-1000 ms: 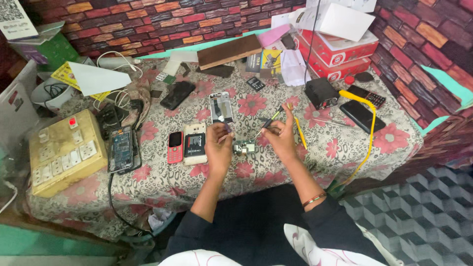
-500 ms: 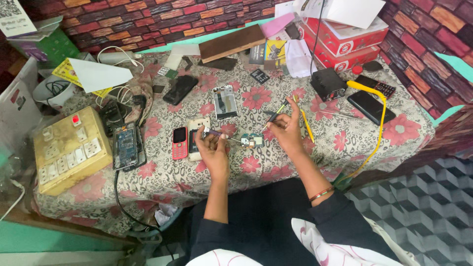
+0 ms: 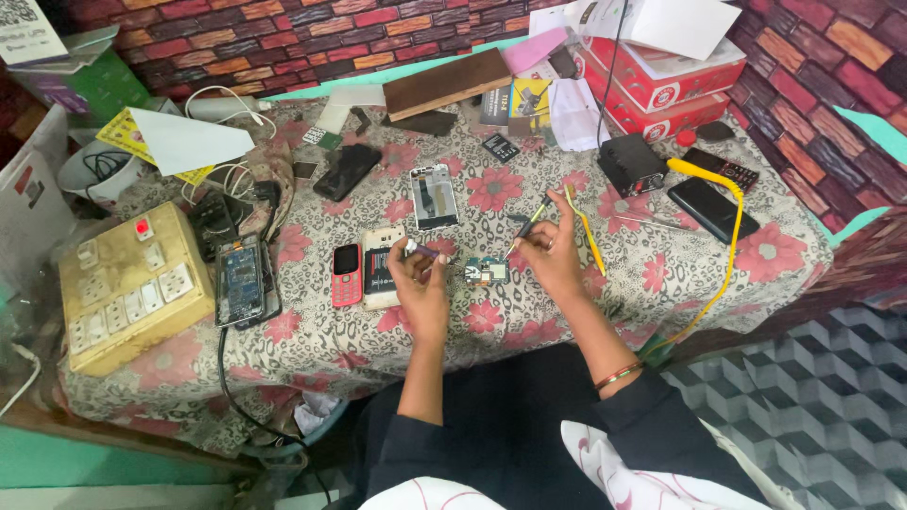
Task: The person works at a repair bench on a disassembled phone, using a screwdriver to work on the exposed motherboard, then picks up a yellow soldering iron and solders components on the board, steadying it with the other hand. They set the iron down and continue handling the board and small parts with tweezers.
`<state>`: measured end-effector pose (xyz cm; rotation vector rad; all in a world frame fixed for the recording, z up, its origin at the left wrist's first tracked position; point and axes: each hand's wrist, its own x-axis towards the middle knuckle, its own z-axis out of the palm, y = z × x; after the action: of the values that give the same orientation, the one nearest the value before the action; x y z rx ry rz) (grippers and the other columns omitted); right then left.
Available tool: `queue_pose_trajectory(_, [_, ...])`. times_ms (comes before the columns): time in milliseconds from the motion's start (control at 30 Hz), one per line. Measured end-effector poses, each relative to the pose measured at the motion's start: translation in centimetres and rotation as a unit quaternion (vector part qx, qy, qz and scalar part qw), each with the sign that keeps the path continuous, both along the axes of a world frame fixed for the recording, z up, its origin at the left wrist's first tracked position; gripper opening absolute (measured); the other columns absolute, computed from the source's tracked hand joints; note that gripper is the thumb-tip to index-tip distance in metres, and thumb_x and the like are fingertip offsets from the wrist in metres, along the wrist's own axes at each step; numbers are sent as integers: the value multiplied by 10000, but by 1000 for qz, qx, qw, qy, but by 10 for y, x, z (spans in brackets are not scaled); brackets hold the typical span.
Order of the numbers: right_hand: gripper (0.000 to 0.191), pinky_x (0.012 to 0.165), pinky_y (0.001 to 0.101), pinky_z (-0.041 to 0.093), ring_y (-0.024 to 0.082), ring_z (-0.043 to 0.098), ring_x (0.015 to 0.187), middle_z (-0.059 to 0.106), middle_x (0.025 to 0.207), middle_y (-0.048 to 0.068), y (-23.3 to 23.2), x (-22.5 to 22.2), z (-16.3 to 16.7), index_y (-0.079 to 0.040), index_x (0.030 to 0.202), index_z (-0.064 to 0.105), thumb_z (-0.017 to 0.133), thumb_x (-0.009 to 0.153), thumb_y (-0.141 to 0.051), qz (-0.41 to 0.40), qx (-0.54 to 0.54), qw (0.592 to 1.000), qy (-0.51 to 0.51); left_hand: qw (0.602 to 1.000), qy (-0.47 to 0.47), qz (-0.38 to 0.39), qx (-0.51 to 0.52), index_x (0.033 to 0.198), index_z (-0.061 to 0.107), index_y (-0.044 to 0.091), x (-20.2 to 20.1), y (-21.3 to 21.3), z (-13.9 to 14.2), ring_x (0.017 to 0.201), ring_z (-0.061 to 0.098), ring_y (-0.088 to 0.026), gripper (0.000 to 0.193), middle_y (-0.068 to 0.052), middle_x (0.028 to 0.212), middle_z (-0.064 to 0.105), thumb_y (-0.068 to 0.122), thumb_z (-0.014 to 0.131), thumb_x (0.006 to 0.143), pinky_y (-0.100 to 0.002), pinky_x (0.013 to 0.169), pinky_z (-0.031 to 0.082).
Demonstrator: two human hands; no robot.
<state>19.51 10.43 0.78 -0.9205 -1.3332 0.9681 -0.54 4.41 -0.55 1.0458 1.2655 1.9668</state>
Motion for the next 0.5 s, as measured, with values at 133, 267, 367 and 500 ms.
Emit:
queue_pose_trajectory(133, [905, 731, 224, 490, 80, 638, 812, 649, 905, 22, 1, 1, -1, -154, 1596, 216, 691, 869, 102, 4, 9, 1000, -7, 1000, 6, 0, 6, 1463, 407, 100, 1, -1, 2, 1028, 593, -146, 617, -65, 1085, 598, 18, 715, 935, -297, 897, 496])
queue_pose_trajectory(267, [901, 725, 223, 477, 80, 636, 817, 643, 906, 21, 2, 1, -3, -151, 1595, 223, 688, 867, 105, 6, 17, 1000, -3, 999, -26, -18, 0, 1444, 408, 93, -2, -2, 6, 976, 593, -129, 604, -53, 1059, 611, 15, 714, 928, -277, 842, 512])
queue_pose_trajectory(367, [893, 727, 222, 481, 80, 637, 815, 642, 902, 20, 2, 1, -5, -151, 1595, 226, 680, 870, 106, 0, 17, 1000, -5, 998, -50, -34, 5, 1439, 406, 90, -2, -5, 6, 932, 581, -112, 599, -44, 1034, 606, 9, 707, 927, -262, 780, 506])
queue_pose_trajectory(500, [881, 729, 225, 482, 80, 636, 819, 638, 902, 16, 3, 1, -6, -147, 1588, 230, 680, 874, 106, 1, 22, 1000, -5, 999, -35, -26, 11, 1449, 407, 88, -3, -6, 5, 904, 562, -103, 609, -41, 1009, 580, -13, 703, 927, -251, 760, 494])
